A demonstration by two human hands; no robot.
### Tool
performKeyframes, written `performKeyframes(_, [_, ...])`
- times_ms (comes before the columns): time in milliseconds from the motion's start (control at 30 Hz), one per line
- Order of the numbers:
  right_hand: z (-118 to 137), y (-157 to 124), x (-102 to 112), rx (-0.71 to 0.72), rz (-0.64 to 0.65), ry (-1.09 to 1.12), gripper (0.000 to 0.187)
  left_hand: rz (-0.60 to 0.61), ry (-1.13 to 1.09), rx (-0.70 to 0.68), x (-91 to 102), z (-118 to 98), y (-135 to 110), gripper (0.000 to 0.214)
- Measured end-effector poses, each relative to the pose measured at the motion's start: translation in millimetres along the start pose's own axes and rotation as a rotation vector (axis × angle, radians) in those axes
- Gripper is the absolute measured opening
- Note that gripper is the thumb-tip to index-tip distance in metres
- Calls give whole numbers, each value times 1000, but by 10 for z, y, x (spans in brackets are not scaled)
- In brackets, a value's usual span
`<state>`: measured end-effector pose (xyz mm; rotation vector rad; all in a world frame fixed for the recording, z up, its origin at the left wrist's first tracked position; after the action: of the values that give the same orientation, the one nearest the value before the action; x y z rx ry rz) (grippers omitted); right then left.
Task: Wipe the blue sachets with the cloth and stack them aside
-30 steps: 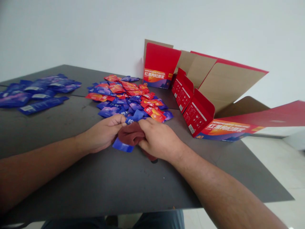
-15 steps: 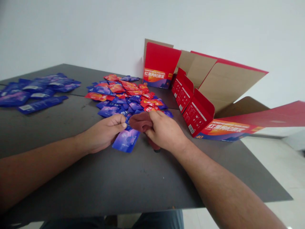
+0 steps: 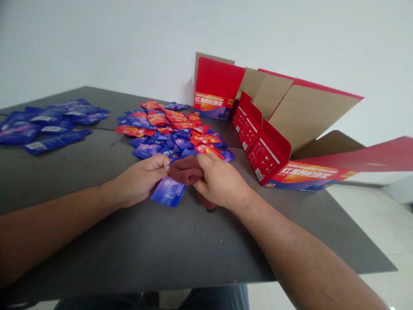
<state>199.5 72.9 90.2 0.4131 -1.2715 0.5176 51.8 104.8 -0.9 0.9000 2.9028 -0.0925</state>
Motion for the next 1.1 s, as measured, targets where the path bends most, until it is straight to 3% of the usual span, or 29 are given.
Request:
performKeyframes(100, [227, -37, -161, 131, 116, -36, 23, -8, 37, -27, 15, -30, 1, 26])
performKeyframes(200, [248, -50, -177, 127, 117, -44, 24, 10, 51, -35, 17, -27, 5, 26])
performKeyframes(267, [85, -28, -73, 39, 26, 5, 30, 35, 32, -16, 10, 13, 5, 25])
performKeyframes(400, [-407, -19, 202, -117, -276, 199, 37, 53, 41, -10, -26, 16, -13, 23])
performKeyframes(467, [-644, -35, 267, -154, -402, 379, 39, 52, -48, -5, -74, -25, -24, 21])
performKeyframes(567, [-839, -35, 242, -121, -466, 729, 41, 32, -281, 47, -139, -85, -45, 12])
performKeyframes(667, [-747, -17, 163, -36, -367, 899, 48, 79, -414, 182, -195, -67, -85, 12])
performKeyframes(800, [-396, -23, 0, 74, -150, 963, 56, 300, -604, 338, -343, 7, -173, 15])
performKeyframes(933, [-79, -20, -100, 180, 2, 990, 58, 442, -640, 516, -488, 123, -293, 24])
performKeyframes(1100, [46, -2, -98, 231, 55, 1045, 56, 504, -622, 538, -557, 123, -326, 30])
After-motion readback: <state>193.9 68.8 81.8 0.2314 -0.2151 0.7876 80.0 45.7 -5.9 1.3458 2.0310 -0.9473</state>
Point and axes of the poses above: each hand's wrist, its own y-axis towards the middle knuckle, its own x-axis out of the back of the hand, z = x × y, the point moved 9 cm from there along y, towards the middle knuckle, and after that the axes turned 12 degrees about z, right-handed, at the moved point
